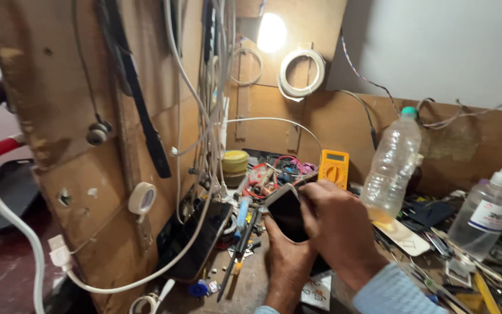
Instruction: The person disassembles a smartphone, removes the back cover and battery, and manipulates internal components on a cluttered workbench. They handle the motherboard and battery, then reposition the back cover and battery on the device.
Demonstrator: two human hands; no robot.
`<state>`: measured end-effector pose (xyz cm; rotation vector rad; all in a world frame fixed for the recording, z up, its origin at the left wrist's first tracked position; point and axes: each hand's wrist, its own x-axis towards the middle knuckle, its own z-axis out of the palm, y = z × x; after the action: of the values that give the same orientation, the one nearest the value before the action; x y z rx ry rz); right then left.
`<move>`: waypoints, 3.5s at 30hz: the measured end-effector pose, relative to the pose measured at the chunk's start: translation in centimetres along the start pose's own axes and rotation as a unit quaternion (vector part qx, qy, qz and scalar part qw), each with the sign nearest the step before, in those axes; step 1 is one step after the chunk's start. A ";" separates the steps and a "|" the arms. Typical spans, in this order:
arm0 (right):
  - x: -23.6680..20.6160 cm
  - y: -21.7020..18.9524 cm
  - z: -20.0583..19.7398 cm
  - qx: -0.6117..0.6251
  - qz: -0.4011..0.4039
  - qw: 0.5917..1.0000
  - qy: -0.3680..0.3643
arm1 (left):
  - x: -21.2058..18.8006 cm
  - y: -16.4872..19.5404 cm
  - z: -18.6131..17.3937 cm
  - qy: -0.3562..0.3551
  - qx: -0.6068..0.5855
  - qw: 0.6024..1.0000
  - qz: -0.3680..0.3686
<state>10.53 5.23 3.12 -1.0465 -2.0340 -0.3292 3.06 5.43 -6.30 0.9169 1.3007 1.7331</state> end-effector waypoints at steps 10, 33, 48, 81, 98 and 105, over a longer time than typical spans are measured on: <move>0.1 0.5 0.1 -0.011 0.029 0.999 -0.008 | -0.6 -0.2 0.3 -0.012 0.004 0.999 0.050; -12.9 18.6 -7.7 -0.200 0.428 0.871 -0.134 | -0.1 0.3 -0.1 -0.138 -0.269 0.953 0.004; -12.3 9.4 -2.6 0.114 0.276 0.954 -0.024 | 0.1 -0.8 -0.3 -0.184 -0.365 0.909 -0.077; -12.1 2.6 -0.4 0.087 0.152 0.982 0.067 | -0.2 -1.0 -0.6 -0.179 -0.379 0.905 -0.072; -11.7 2.7 0.2 0.198 0.313 0.928 0.031 | -0.2 -0.7 -0.6 -0.214 -0.389 0.894 -0.066; -12.9 7.2 2.6 0.300 0.376 0.876 0.029 | -0.1 -0.1 -0.9 -0.220 -0.413 0.874 -0.132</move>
<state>18.93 3.87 -9.20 -1.2801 -1.3660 0.6319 2.35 5.05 -6.63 0.5336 0.2872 1.5125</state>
